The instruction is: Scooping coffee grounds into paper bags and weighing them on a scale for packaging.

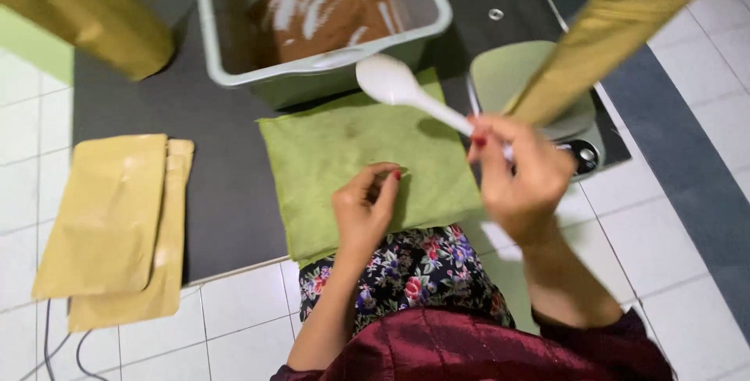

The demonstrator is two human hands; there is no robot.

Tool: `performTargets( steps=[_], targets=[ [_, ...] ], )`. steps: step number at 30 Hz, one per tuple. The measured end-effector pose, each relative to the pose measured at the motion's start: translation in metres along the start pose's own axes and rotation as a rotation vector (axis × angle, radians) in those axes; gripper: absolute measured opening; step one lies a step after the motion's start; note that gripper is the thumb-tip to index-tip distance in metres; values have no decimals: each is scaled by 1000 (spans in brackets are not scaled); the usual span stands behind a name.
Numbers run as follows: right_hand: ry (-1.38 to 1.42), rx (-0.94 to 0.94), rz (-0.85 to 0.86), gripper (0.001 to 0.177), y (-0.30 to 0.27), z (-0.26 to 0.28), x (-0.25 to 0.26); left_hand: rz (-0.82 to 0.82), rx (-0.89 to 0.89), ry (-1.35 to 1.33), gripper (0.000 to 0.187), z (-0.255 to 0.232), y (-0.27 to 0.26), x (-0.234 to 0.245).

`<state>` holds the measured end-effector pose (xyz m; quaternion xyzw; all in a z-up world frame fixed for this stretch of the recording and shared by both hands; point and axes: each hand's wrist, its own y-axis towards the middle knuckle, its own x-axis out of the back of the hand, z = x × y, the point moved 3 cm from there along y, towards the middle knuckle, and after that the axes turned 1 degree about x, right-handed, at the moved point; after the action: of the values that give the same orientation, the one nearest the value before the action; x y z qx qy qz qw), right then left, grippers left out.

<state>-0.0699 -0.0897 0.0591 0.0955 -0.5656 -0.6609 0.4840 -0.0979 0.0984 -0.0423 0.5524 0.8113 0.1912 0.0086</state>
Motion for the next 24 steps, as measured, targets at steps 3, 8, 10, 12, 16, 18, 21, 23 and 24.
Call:
performTargets(
  steps=[3, 8, 10, 12, 16, 18, 21, 23, 24],
  targets=[
    [96, 171, 80, 14, 77, 27, -19, 5, 2, -40, 11, 6, 0, 1],
    [-15, 356, 450, 27, 149, -12, -161, 160, -13, 2, 18, -1, 2, 4],
    [-105, 318, 534, 32, 168, -35, -221, 177, 13, -3, 19, -6, 4, 6],
    [-192, 275, 621, 37, 182, -50, -269, 198, 48, -5, 19, -6, 3, 7],
    [-297, -5, 852, 34, 195, -66, -328, 160, -73, 23, 21, -2, 3, 7],
    [-339, -45, 875, 32, 197, -72, -346, 138, -112, 28, 22, -2, 4, 9],
    [-298, -42, 896, 33, 195, -72, -357, 112, -112, 9, 23, -10, 2, 15],
    [-195, -113, 923, 19, 192, -63, -351, 105, -96, -4, 24, -13, 1, 18],
    [-198, -108, 926, 19, 192, -64, -351, 99, -95, -8, 24, -11, 1, 18]
  ],
)
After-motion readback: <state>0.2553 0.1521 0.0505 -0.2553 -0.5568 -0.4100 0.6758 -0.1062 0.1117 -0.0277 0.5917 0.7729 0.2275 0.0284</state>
